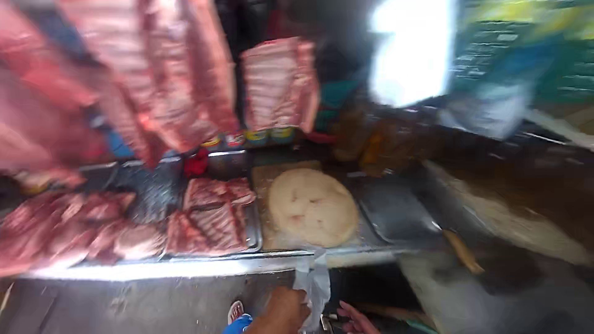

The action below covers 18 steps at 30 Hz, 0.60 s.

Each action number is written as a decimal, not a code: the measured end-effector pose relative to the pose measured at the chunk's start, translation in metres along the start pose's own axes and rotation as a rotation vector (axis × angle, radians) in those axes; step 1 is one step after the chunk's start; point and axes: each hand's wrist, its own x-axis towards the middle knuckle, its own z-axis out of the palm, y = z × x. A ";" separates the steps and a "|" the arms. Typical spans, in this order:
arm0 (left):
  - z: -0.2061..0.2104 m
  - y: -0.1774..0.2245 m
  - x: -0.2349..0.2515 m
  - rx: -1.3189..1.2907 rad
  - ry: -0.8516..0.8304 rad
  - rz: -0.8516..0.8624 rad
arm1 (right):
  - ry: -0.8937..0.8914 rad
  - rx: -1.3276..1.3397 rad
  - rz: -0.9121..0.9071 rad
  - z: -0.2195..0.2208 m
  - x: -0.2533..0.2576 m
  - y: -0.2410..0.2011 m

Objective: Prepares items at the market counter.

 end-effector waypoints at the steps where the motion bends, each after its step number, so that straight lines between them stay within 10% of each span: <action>1: 0.002 -0.013 -0.021 -0.089 0.060 -0.027 | -0.114 -0.025 -0.085 0.020 0.016 -0.018; 18: -0.061 -0.294 -0.505 -0.506 0.642 -0.416 | -0.862 -0.369 -0.421 0.550 0.074 -0.215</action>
